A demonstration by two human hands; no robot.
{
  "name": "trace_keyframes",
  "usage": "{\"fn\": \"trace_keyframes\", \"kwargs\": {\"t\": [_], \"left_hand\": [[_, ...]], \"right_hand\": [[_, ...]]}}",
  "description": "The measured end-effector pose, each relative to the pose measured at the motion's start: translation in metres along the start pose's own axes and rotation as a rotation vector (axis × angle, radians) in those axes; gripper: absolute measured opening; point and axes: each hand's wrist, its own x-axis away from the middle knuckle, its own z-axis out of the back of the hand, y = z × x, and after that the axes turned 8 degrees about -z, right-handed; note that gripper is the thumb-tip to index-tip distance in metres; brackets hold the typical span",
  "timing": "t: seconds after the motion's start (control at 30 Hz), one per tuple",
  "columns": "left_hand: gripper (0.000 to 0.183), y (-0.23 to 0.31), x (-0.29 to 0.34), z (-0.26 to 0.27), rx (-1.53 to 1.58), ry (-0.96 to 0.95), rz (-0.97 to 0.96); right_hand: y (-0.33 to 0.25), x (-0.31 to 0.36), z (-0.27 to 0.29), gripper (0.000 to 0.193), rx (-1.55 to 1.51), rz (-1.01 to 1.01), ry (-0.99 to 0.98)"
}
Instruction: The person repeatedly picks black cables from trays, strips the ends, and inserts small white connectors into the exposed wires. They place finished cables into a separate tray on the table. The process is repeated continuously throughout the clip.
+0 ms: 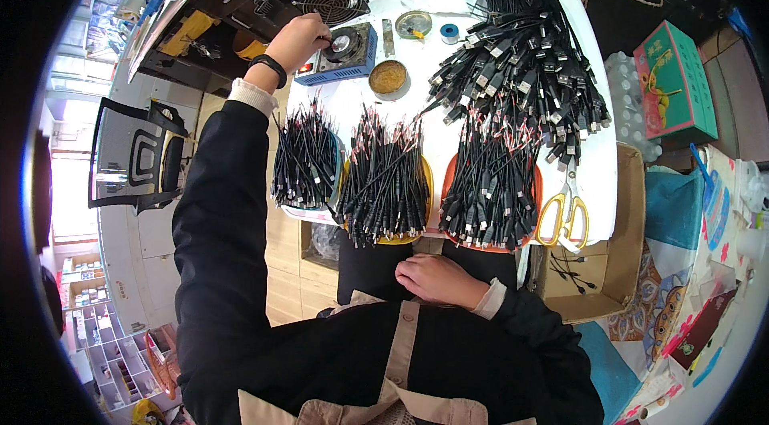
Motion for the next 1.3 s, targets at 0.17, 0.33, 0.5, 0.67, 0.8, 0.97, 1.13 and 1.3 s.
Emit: {"fn": "trace_keyframes", "kwargs": {"t": [0.17,0.33,0.5,0.67,0.8,0.97,1.13,1.3], "left_hand": [[0.01,0.005,0.004,0.006,0.018,0.034,0.022],[0.01,0.034,0.044,0.054,0.169,0.365,0.008],[0.009,0.116,0.122,0.106,0.439,0.748,0.086],[0.012,0.192,0.185,0.141,0.631,0.879,0.075],[0.012,0.247,0.212,0.154,0.889,0.967,0.092],[0.009,0.335,0.196,0.146,1.694,0.949,-0.03],[0.041,0.37,0.172,0.132,1.797,0.705,-0.188],[0.036,0.336,0.174,0.105,1.67,0.63,0.005]], "right_hand": [[0.002,0.002,-0.003,0.019,0.018,0.008,0.042],[0.003,0.007,-0.011,0.017,0.071,0.005,0.085],[-0.005,0.014,-0.019,0.015,0.126,0.044,0.123],[-0.05,0.02,-0.001,0.014,0.095,0.121,0.165],[-0.114,0.025,0.025,0.023,0.021,0.211,0.414],[-0.161,0.043,0.018,0.053,0.063,0.468,0.555],[-0.155,0.124,0.029,0.028,-0.61,0.141,0.641],[-0.159,0.251,0.09,0.027,-0.559,0.449,1.204]]}}
